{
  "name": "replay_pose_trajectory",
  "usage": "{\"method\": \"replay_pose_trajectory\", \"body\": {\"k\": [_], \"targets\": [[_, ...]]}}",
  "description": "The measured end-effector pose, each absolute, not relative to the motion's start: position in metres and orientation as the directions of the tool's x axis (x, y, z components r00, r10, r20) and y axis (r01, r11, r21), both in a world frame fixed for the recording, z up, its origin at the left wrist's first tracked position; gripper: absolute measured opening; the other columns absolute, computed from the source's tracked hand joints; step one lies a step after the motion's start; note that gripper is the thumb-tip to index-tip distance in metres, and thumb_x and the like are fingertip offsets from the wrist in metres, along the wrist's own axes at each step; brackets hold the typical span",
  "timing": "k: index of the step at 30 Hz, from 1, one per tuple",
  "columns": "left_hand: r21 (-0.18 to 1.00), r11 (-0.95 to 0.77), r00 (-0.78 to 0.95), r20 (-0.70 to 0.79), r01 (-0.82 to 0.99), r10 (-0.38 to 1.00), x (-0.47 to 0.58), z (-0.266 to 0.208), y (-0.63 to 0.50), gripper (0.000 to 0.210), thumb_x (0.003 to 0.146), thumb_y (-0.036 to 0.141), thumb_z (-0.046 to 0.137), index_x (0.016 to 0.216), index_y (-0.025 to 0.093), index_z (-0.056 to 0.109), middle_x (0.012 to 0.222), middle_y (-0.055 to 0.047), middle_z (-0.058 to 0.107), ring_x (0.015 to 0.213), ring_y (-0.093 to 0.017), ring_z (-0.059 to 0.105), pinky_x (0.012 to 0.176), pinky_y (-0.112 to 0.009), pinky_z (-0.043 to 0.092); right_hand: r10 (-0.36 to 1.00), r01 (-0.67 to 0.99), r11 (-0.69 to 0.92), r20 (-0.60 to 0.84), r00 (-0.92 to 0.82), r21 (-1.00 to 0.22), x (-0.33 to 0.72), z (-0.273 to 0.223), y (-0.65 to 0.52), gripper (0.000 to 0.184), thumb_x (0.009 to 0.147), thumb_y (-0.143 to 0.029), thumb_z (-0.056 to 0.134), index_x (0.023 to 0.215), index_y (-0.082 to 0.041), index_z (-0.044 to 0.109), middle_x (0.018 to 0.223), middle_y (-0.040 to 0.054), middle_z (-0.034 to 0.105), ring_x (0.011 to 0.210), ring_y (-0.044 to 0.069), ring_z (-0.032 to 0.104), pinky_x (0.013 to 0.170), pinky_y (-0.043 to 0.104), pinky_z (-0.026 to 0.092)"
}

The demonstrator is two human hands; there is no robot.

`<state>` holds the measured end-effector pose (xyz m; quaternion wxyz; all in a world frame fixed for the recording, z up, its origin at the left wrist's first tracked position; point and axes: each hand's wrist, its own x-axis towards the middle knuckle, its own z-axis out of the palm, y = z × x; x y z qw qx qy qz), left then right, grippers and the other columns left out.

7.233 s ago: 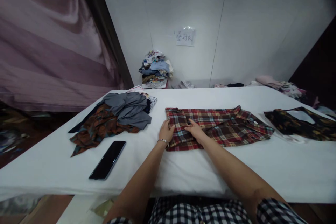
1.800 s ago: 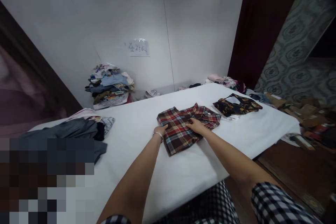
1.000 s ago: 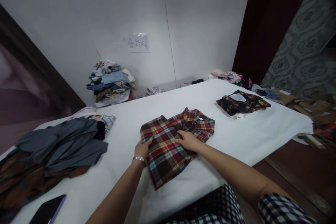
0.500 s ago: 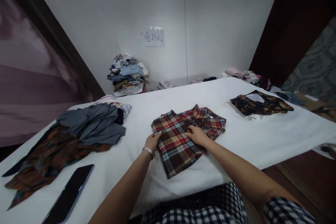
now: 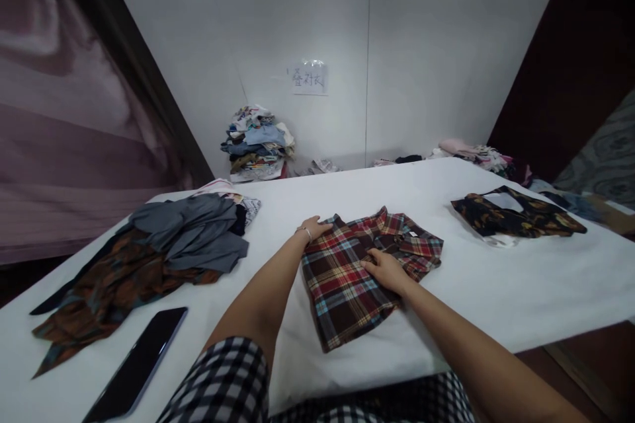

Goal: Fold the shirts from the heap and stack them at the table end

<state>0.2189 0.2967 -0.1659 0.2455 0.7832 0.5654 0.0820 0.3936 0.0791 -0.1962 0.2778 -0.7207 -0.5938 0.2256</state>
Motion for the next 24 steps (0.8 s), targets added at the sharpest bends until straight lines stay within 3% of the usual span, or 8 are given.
{"method": "replay_pose_trajectory", "body": {"k": [6, 10, 17, 24], "targets": [[0.305, -0.331, 0.404, -0.220, 0.893, 0.888, 0.225, -0.162, 0.299, 0.043, 0.067, 0.058, 0.063, 0.091, 0.023, 0.070, 0.109, -0.009, 0.069, 0.105, -0.029, 0.061, 0.087, -0.036, 0.045, 0.981, 0.720, -0.140, 0.004, 0.195, -0.680, 0.393, -0.195, 0.079, 0.028, 0.084, -0.039, 0.054, 0.103, -0.019, 0.062, 0.097, 0.0076, 0.069, 0.089, 0.021, 0.063, 0.075, 0.027, 0.041], [0.286, -0.391, 0.452, -0.193, 0.875, 0.871, 0.225, -0.152, 0.299, 0.029, 0.075, 0.048, 0.059, 0.085, 0.023, 0.071, 0.101, -0.008, 0.071, 0.097, -0.025, 0.063, 0.081, -0.031, 0.047, 0.983, 0.708, -0.119, 0.018, 0.182, -0.697, 0.395, -0.197, 0.079, 0.028, 0.084, -0.039, 0.054, 0.102, -0.019, 0.062, 0.096, 0.0073, 0.069, 0.088, 0.021, 0.063, 0.075, 0.027, 0.041], [0.356, -0.438, 0.508, -0.130, 0.826, 0.852, 0.228, -0.127, 0.305, 0.040, 0.087, 0.048, 0.040, 0.099, 0.021, 0.067, 0.099, -0.003, 0.071, 0.091, -0.018, 0.064, 0.076, -0.024, 0.048, 0.980, 0.675, -0.121, 0.019, 0.196, -0.728, 0.395, -0.200, 0.079, 0.030, 0.084, -0.040, 0.055, 0.104, -0.020, 0.064, 0.093, 0.0059, 0.069, 0.084, 0.021, 0.063, 0.074, 0.028, 0.042], [0.284, -0.294, 0.364, -0.238, 0.913, 0.900, 0.223, -0.160, 0.305, 0.045, 0.077, 0.056, 0.054, 0.083, 0.014, 0.070, 0.095, -0.016, 0.072, 0.090, -0.028, 0.066, 0.077, -0.032, 0.048, 0.983, 0.692, -0.113, 0.021, 0.181, -0.713, 0.394, -0.193, 0.077, 0.029, 0.084, -0.039, 0.054, 0.103, -0.019, 0.065, 0.093, 0.0063, 0.069, 0.085, 0.021, 0.062, 0.074, 0.028, 0.042]]}}
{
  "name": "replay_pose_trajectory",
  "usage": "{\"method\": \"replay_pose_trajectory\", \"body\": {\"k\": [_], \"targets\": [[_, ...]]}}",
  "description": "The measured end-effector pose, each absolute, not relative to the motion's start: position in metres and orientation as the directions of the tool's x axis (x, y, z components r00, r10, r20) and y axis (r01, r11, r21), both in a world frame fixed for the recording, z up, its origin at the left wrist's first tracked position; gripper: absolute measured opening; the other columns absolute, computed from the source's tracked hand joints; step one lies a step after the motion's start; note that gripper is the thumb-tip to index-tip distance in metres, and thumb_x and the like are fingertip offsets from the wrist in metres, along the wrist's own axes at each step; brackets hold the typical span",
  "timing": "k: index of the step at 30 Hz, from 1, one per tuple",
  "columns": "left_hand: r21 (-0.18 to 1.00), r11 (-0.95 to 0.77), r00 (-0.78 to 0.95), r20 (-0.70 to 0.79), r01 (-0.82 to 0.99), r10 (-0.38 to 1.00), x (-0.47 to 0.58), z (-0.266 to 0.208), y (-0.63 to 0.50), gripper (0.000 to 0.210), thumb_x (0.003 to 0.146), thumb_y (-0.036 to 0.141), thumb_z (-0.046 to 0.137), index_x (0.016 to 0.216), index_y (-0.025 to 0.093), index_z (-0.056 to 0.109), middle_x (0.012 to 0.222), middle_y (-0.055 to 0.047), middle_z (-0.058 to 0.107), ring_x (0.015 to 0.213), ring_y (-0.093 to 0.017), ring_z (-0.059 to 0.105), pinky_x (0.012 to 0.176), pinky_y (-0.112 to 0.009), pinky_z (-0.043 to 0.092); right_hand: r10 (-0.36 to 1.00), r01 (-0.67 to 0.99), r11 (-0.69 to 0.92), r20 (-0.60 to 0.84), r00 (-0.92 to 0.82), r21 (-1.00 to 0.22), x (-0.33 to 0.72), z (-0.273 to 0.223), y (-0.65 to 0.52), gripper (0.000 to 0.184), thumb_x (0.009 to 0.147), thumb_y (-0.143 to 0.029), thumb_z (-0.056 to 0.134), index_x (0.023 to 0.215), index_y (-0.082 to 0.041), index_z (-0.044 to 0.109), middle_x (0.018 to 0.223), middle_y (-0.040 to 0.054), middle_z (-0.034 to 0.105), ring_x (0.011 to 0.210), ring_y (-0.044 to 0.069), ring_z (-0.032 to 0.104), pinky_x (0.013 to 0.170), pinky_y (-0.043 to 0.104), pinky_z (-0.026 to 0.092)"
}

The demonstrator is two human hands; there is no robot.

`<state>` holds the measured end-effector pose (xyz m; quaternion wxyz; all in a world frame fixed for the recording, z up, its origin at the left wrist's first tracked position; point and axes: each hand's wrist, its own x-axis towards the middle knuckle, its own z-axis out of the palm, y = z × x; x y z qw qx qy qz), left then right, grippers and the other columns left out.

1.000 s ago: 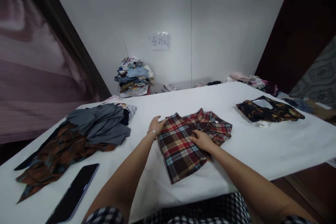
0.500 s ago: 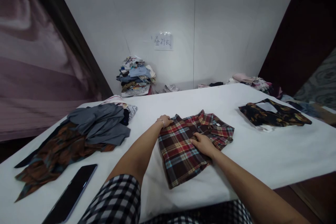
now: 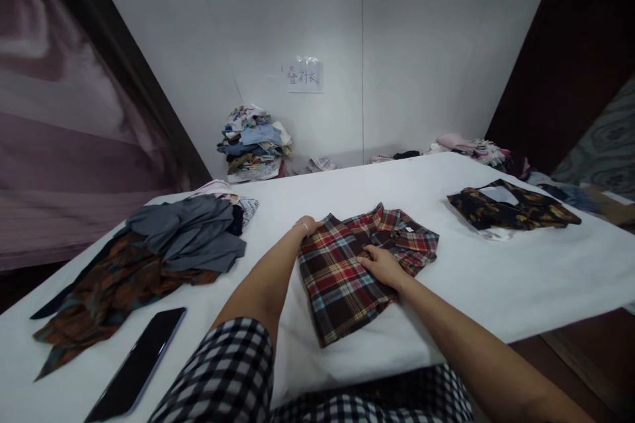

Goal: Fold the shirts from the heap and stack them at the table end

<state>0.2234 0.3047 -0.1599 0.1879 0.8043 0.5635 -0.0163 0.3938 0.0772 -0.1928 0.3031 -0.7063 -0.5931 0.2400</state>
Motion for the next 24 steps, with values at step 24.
{"method": "replay_pose_trajectory", "body": {"k": [24], "targets": [[0.398, -0.316, 0.397, -0.138, 0.861, 0.907, 0.279, -0.174, 0.296, 0.039, 0.078, 0.054, 0.054, 0.087, 0.019, 0.069, 0.100, -0.011, 0.070, 0.093, -0.025, 0.064, 0.076, -0.030, 0.046, 0.963, 0.770, -0.232, -0.028, 0.269, -0.595, 0.411, -0.191, 0.081, 0.026, 0.087, -0.038, 0.048, 0.081, -0.017, 0.062, 0.082, 0.0074, 0.067, 0.075, 0.019, 0.060, 0.065, 0.026, 0.037]]}}
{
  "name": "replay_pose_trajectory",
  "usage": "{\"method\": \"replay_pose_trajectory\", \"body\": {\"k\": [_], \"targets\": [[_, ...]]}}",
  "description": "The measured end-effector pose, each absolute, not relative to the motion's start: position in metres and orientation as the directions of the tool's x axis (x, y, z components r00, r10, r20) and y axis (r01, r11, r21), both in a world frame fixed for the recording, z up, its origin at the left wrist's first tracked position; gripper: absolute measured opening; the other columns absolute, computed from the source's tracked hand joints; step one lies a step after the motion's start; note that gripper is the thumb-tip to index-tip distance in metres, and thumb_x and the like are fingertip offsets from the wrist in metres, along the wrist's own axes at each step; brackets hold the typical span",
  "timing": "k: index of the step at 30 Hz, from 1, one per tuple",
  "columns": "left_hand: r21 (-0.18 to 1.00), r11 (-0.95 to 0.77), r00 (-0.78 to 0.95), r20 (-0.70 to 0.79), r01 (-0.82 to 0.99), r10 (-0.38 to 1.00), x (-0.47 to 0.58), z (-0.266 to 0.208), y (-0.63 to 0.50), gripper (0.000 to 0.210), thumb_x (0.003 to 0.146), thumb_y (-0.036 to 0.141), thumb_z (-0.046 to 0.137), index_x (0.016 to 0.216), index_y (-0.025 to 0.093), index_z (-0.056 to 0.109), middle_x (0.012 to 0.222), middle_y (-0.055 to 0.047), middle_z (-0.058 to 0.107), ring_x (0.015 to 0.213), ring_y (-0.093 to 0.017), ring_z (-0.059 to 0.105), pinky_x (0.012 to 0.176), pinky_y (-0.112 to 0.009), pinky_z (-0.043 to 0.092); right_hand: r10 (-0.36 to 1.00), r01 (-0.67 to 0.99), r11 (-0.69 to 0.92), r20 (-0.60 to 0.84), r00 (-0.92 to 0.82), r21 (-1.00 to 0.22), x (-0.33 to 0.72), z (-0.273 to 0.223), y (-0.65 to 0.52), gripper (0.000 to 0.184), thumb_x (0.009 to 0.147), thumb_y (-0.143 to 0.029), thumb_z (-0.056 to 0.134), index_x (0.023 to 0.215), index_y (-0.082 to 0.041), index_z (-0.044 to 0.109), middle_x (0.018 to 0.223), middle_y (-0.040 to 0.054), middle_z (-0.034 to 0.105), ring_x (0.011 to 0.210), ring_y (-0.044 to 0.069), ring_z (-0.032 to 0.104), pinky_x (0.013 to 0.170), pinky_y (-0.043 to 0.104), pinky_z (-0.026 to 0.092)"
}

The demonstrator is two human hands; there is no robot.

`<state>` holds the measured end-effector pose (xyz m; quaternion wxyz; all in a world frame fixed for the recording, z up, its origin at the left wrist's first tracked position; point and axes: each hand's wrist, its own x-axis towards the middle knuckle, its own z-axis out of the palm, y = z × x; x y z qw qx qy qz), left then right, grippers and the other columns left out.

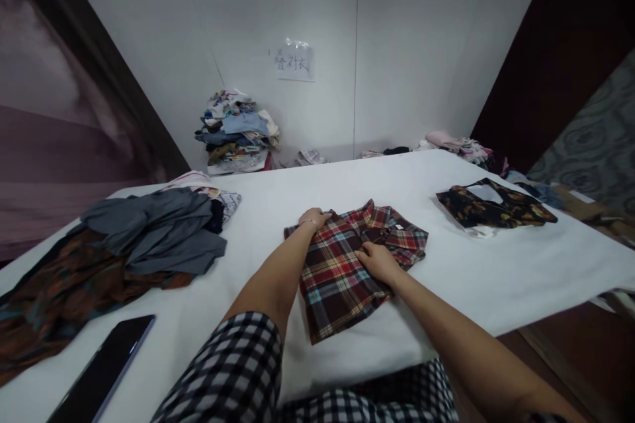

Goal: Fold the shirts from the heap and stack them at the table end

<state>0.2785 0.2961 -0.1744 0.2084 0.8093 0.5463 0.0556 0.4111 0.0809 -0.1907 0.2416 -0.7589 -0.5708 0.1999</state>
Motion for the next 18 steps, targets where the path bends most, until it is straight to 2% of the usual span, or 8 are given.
{"method": "replay_pose_trajectory", "body": {"k": [4, 7, 10, 14, 16, 18], "targets": [[0.421, -0.333, 0.407, -0.096, 0.844, 0.908, 0.270, -0.173, 0.301, 0.041, 0.083, 0.054, 0.048, 0.091, 0.019, 0.068, 0.100, -0.008, 0.070, 0.093, -0.022, 0.063, 0.076, -0.028, 0.045, 0.975, 0.776, -0.200, -0.044, 0.218, -0.599, 0.412, -0.184, 0.083, 0.025, 0.089, -0.038, 0.048, 0.084, -0.018, 0.062, 0.086, 0.0067, 0.068, 0.078, 0.019, 0.061, 0.067, 0.025, 0.038], [0.439, -0.341, 0.414, -0.080, 0.831, 0.907, 0.269, -0.170, 0.305, 0.043, 0.085, 0.053, 0.045, 0.098, 0.018, 0.067, 0.103, -0.007, 0.070, 0.094, -0.020, 0.063, 0.078, -0.027, 0.045, 0.972, 0.816, -0.228, -0.076, 0.222, -0.531, 0.411, -0.180, 0.085, 0.027, 0.089, -0.039, 0.046, 0.091, -0.018, 0.063, 0.091, 0.0089, 0.068, 0.083, 0.021, 0.062, 0.070, 0.027, 0.040], [0.457, -0.362, 0.432, -0.054, 0.813, 0.900, 0.268, -0.159, 0.299, 0.044, 0.087, 0.048, 0.047, 0.115, 0.017, 0.061, 0.117, -0.008, 0.065, 0.105, -0.020, 0.060, 0.086, -0.026, 0.044, 0.952, 0.852, -0.307, -0.131, 0.278, -0.425, 0.406, -0.177, 0.084, 0.032, 0.090, -0.041, 0.044, 0.098, -0.017, 0.063, 0.095, 0.0126, 0.068, 0.088, 0.025, 0.063, 0.072, 0.030, 0.041], [0.448, -0.463, 0.501, 0.039, 0.765, 0.865, 0.249, -0.138, 0.261, 0.052, 0.087, 0.046, 0.049, 0.129, 0.017, 0.050, 0.136, -0.009, 0.052, 0.123, -0.022, 0.048, 0.103, -0.028, 0.034, 0.948, 0.874, -0.314, -0.167, 0.270, -0.370, 0.403, -0.166, 0.077, 0.036, 0.091, -0.042, 0.043, 0.107, -0.016, 0.061, 0.099, 0.0145, 0.067, 0.091, 0.027, 0.063, 0.076, 0.034, 0.044], [0.387, -0.578, 0.588, 0.107, 0.719, 0.802, 0.233, -0.138, 0.231, 0.054, 0.086, 0.048, 0.049, 0.132, 0.021, 0.048, 0.142, -0.007, 0.045, 0.131, -0.022, 0.039, 0.109, -0.031, 0.027, 0.961, 0.887, -0.275, -0.102, 0.255, -0.372, 0.401, -0.157, 0.068, 0.040, 0.089, -0.042, 0.046, 0.118, -0.016, 0.057, 0.110, 0.0153, 0.064, 0.101, 0.028, 0.060, 0.083, 0.036, 0.044], [0.286, -0.659, 0.650, 0.142, 0.695, 0.747, 0.216, -0.148, 0.201, 0.059, 0.084, 0.054, 0.048, 0.136, 0.025, 0.044, 0.149, -0.005, 0.035, 0.138, -0.024, 0.027, 0.113, -0.040, 0.018, 0.980, 0.906, -0.147, 0.063, 0.187, -0.398, 0.396, -0.153, 0.059, 0.050, 0.089, -0.043, 0.048, 0.131, -0.017, 0.048, 0.129, 0.0157, 0.053, 0.119, 0.029, 0.048, 0.096, 0.039, 0.038]]}}
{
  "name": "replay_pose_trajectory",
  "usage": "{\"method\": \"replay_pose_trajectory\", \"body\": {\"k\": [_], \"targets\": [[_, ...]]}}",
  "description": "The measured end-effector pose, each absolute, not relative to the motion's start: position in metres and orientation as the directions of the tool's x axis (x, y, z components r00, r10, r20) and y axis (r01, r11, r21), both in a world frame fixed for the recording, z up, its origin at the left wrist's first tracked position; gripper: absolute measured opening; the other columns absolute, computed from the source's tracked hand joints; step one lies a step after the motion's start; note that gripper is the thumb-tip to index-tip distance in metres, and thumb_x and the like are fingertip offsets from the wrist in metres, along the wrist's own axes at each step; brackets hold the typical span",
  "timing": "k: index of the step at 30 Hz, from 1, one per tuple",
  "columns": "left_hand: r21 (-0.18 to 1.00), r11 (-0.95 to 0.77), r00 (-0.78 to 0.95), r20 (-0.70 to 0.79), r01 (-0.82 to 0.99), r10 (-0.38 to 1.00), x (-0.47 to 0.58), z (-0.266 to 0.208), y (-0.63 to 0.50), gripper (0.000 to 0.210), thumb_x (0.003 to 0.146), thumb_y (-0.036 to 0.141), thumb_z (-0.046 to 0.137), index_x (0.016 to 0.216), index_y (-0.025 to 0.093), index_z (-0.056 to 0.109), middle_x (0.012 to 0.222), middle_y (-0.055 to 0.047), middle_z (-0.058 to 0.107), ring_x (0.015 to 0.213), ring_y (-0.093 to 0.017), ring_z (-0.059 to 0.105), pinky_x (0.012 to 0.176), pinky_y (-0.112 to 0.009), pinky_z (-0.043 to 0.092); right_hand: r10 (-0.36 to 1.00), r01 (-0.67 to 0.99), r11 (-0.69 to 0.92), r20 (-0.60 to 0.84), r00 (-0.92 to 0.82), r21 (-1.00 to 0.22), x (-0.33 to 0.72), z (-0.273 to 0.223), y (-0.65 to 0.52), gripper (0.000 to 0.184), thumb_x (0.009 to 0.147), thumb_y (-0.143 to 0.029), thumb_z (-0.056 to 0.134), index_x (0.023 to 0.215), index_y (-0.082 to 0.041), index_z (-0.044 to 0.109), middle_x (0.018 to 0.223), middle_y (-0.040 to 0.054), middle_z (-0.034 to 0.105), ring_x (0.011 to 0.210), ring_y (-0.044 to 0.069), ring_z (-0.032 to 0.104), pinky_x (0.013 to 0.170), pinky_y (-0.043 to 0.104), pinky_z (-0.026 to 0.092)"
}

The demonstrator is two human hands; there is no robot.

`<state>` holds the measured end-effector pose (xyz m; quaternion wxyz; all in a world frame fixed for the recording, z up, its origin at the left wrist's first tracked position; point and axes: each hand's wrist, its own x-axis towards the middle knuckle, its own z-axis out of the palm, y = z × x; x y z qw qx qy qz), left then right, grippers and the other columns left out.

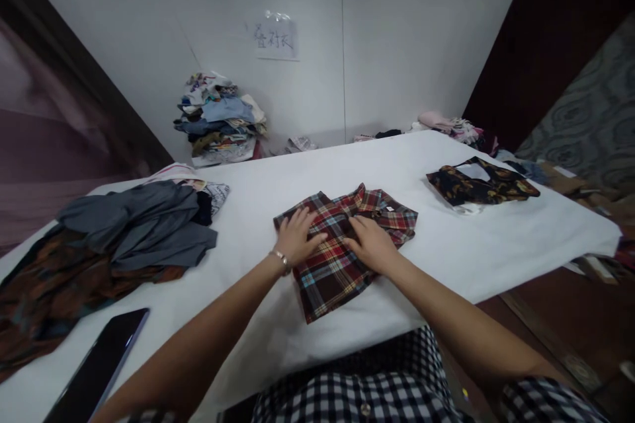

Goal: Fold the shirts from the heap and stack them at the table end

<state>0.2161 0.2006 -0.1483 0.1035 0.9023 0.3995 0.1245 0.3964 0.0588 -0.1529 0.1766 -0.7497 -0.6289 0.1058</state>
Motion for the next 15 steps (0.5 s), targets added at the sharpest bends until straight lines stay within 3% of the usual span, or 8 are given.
{"method": "replay_pose_trajectory", "body": {"k": [2, 5, 10, 15], "targets": [[0.219, -0.648, 0.644, 0.100, 0.730, 0.759, 0.203, -0.166, 0.178, 0.063, 0.083, 0.058, 0.046, 0.138, 0.027, 0.041, 0.152, -0.006, 0.030, 0.140, -0.027, 0.021, 0.114, -0.046, 0.012, 0.983, 0.914, 0.040, 0.182, 0.038, -0.404, 0.388, -0.156, 0.052, 0.058, 0.090, -0.048, 0.045, 0.139, -0.018, 0.040, 0.145, 0.0136, 0.037, 0.134, 0.029, 0.030, 0.108, 0.043, 0.026], [0.185, -0.579, 0.586, 0.024, 0.794, 0.810, 0.196, -0.192, 0.166, 0.066, 0.084, 0.060, 0.042, 0.140, 0.024, 0.040, 0.151, -0.009, 0.031, 0.140, -0.029, 0.023, 0.113, -0.049, 0.012, 0.987, 0.906, 0.157, 0.090, -0.132, -0.393, 0.375, -0.173, 0.049, 0.066, 0.089, -0.058, 0.041, 0.143, -0.021, 0.034, 0.153, 0.0107, 0.024, 0.141, 0.028, 0.015, 0.112, 0.050, 0.011], [0.194, -0.577, 0.579, 0.053, 0.793, 0.814, 0.200, -0.201, 0.171, 0.063, 0.085, 0.058, 0.041, 0.138, 0.024, 0.042, 0.149, -0.009, 0.034, 0.139, -0.028, 0.026, 0.113, -0.049, 0.015, 0.992, 0.916, 0.122, 0.009, -0.128, -0.382, 0.371, -0.191, 0.052, 0.069, 0.089, -0.061, 0.037, 0.146, -0.023, 0.030, 0.154, 0.0093, 0.017, 0.142, 0.028, 0.010, 0.111, 0.054, 0.009], [0.321, -0.487, 0.488, 0.085, 0.812, 0.869, 0.185, -0.195, 0.161, 0.052, 0.088, 0.048, 0.041, 0.132, 0.020, 0.049, 0.147, -0.009, 0.039, 0.138, -0.024, 0.029, 0.114, -0.042, 0.019, 0.995, 0.895, 0.094, 0.016, -0.097, -0.436, 0.376, -0.188, 0.029, 0.064, 0.090, -0.056, 0.039, 0.145, -0.024, 0.031, 0.153, 0.0091, 0.021, 0.142, 0.028, 0.014, 0.111, 0.056, 0.009]]}}
